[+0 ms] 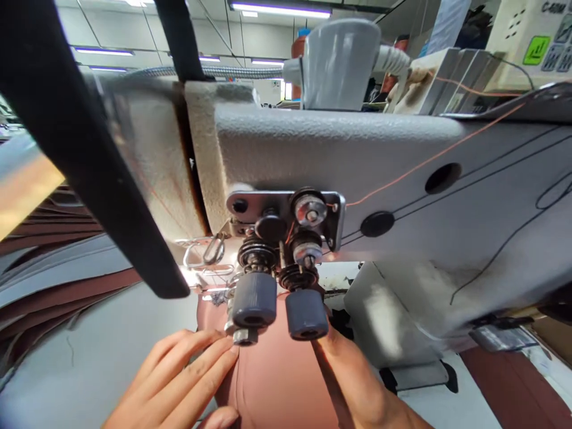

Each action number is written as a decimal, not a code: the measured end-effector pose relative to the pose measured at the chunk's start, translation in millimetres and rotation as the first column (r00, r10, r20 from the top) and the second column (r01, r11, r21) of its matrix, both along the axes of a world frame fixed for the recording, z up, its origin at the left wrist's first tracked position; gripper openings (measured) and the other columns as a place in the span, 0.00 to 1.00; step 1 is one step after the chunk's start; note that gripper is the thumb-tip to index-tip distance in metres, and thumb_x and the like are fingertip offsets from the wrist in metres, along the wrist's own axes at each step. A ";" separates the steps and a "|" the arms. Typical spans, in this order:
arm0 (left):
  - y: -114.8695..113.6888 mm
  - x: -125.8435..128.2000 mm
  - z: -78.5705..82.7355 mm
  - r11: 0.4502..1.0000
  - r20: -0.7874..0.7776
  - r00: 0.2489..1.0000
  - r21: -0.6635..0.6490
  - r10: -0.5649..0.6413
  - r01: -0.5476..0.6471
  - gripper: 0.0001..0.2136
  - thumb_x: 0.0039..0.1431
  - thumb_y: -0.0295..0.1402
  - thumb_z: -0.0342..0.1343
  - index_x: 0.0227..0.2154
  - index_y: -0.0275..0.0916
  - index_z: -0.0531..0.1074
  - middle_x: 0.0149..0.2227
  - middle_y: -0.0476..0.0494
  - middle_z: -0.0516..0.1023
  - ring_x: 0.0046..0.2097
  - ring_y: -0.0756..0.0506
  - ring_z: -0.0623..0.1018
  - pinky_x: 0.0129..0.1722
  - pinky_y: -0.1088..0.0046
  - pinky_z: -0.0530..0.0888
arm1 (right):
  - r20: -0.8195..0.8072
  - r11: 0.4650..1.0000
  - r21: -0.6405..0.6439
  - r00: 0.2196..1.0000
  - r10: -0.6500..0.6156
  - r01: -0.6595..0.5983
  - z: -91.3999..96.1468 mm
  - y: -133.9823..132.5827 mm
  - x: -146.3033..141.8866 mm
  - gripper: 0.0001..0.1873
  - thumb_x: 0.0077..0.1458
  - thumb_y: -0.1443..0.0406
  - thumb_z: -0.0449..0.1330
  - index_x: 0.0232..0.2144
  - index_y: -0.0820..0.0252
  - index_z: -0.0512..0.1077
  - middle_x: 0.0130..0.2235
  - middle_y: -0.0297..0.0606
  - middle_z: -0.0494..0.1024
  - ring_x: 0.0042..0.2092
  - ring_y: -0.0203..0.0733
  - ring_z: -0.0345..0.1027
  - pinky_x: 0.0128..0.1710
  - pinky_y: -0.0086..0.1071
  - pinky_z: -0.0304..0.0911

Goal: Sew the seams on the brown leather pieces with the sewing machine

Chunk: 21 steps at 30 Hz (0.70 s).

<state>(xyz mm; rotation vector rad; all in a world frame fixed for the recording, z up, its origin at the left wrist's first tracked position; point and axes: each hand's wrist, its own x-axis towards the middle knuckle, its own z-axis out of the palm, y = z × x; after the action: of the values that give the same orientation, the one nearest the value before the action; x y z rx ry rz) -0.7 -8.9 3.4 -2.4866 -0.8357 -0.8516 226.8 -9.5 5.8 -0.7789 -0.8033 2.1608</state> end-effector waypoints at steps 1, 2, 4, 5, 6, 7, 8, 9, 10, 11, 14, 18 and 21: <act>-0.8 0.2 -2.1 1.000 -0.003 1.000 -0.001 0.009 -0.009 0.12 0.66 0.36 0.47 0.40 0.34 0.73 0.40 0.47 0.80 0.42 0.44 0.75 0.47 0.65 0.66 | 0.018 0.999 -0.049 1.000 -0.008 0.009 1.0 -1.9 -0.5 0.38 0.47 0.43 0.59 0.51 0.63 0.66 0.45 0.45 0.75 0.50 0.50 0.67 0.53 0.43 0.60; -1.3 0.0 -3.6 1.000 -0.002 1.000 -0.005 0.016 -0.016 0.12 0.65 0.35 0.47 0.40 0.34 0.73 0.40 0.47 0.80 0.42 0.44 0.76 0.47 0.65 0.66 | 0.062 0.994 -0.102 0.998 -0.025 0.031 2.6 -3.6 -1.3 0.38 0.44 0.46 0.63 0.52 0.62 0.65 0.44 0.44 0.76 0.50 0.49 0.68 0.52 0.41 0.60; -1.9 -1.4 -4.1 1.000 0.006 1.000 0.000 0.011 -0.011 0.13 0.65 0.37 0.47 0.40 0.34 0.73 0.40 0.47 0.80 0.42 0.44 0.76 0.46 0.65 0.66 | 0.201 0.980 -0.167 0.977 -0.072 0.107 6.5 -5.2 -4.4 0.37 0.40 0.54 0.69 0.51 0.61 0.66 0.43 0.43 0.77 0.48 0.48 0.70 0.51 0.39 0.62; -2.0 -2.5 -3.4 1.000 0.001 1.000 -0.007 0.007 -0.007 0.13 0.65 0.37 0.48 0.40 0.33 0.73 0.40 0.46 0.80 0.42 0.43 0.76 0.46 0.64 0.66 | 0.261 0.977 -0.156 0.960 -0.099 0.143 8.6 -4.8 -6.6 0.35 0.40 0.57 0.70 0.51 0.61 0.66 0.43 0.43 0.77 0.47 0.47 0.70 0.50 0.38 0.62; -2.1 -3.5 -2.6 1.000 -0.008 1.000 -0.016 0.003 -0.003 0.14 0.65 0.38 0.48 0.40 0.33 0.73 0.40 0.46 0.80 0.42 0.43 0.76 0.47 0.64 0.66 | 0.290 0.981 -0.119 0.950 -0.113 0.153 10.4 -3.6 -9.0 0.34 0.41 0.60 0.69 0.51 0.60 0.67 0.43 0.42 0.77 0.47 0.46 0.70 0.50 0.37 0.63; -2.1 -4.1 -2.2 1.000 -0.005 1.000 -0.016 -0.002 0.002 0.14 0.65 0.38 0.48 0.41 0.32 0.73 0.40 0.45 0.80 0.42 0.43 0.76 0.47 0.64 0.66 | 0.290 0.986 -0.073 0.949 -0.124 0.151 11.9 -2.1 -11.3 0.32 0.42 0.62 0.69 0.50 0.60 0.68 0.44 0.42 0.76 0.47 0.44 0.70 0.49 0.36 0.63; -2.0 -4.0 -2.6 1.000 -0.007 1.000 -0.019 -0.007 0.006 0.15 0.64 0.39 0.48 0.41 0.32 0.72 0.41 0.45 0.80 0.42 0.42 0.75 0.47 0.64 0.66 | 0.276 0.988 -0.032 0.951 -0.136 0.150 13.0 -0.3 -13.4 0.29 0.43 0.63 0.68 0.49 0.60 0.69 0.45 0.41 0.76 0.47 0.42 0.69 0.49 0.34 0.63; -1.7 -2.9 -4.0 0.999 -0.017 1.000 -0.035 -0.008 0.008 0.15 0.64 0.39 0.49 0.42 0.32 0.72 0.41 0.45 0.79 0.43 0.42 0.75 0.47 0.64 0.66 | 0.264 0.989 -0.015 0.954 -0.140 0.150 13.5 1.4 -15.0 0.26 0.44 0.64 0.67 0.48 0.59 0.70 0.45 0.40 0.76 0.46 0.40 0.70 0.48 0.33 0.64; -1.3 -1.0 -6.5 0.999 0.005 1.000 -0.041 -0.002 0.002 0.14 0.64 0.38 0.49 0.42 0.32 0.72 0.41 0.44 0.79 0.43 0.42 0.75 0.48 0.64 0.66 | 0.263 0.988 -0.008 0.954 -0.146 0.153 13.5 2.7 -16.1 0.21 0.45 0.64 0.66 0.44 0.60 0.73 0.42 0.39 0.77 0.43 0.38 0.70 0.47 0.31 0.64; -0.8 1.5 -9.8 0.999 0.053 0.999 -0.036 0.009 -0.007 0.14 0.64 0.38 0.48 0.41 0.32 0.72 0.41 0.44 0.79 0.43 0.42 0.75 0.48 0.63 0.66 | 0.271 0.988 -0.004 0.951 -0.149 0.156 13.1 3.7 -16.5 0.16 0.45 0.64 0.66 0.38 0.61 0.74 0.38 0.38 0.77 0.40 0.37 0.70 0.44 0.30 0.64; 0.5 8.1 -18.7 0.999 0.252 0.966 -0.016 0.050 -0.047 0.13 0.65 0.36 0.46 0.40 0.33 0.72 0.38 0.42 0.79 0.44 0.40 0.74 0.49 0.60 0.65 | 0.290 0.992 -0.008 0.950 -0.117 0.125 9.8 4.2 -14.9 0.08 0.45 0.62 0.66 0.24 0.63 0.74 0.28 0.33 0.75 0.32 0.32 0.67 0.37 0.24 0.63; 0.6 3.9 -11.6 0.999 0.205 0.979 -0.031 0.023 -0.017 0.13 0.65 0.35 0.46 0.40 0.33 0.72 0.38 0.43 0.79 0.43 0.42 0.74 0.50 0.62 0.64 | 0.308 0.991 -0.015 0.943 -0.122 0.134 4.3 2.7 -10.6 0.10 0.44 0.61 0.68 0.23 0.62 0.74 0.27 0.31 0.74 0.30 0.30 0.64 0.33 0.22 0.61; 1.3 -0.6 -3.6 0.997 0.069 0.998 -0.076 0.003 0.002 0.11 0.63 0.33 0.49 0.42 0.32 0.72 0.41 0.43 0.79 0.44 0.42 0.74 0.49 0.65 0.65 | 0.339 0.988 0.001 0.929 -0.148 0.157 2.9 2.0 -10.7 0.10 0.44 0.60 0.67 0.25 0.62 0.75 0.28 0.33 0.76 0.34 0.32 0.67 0.43 0.26 0.63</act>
<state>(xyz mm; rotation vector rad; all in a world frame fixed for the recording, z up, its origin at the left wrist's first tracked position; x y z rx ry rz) -1.3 -7.5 -0.2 -2.5350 -0.9080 -0.9266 216.1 -7.5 8.7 -1.2086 -0.8534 1.9280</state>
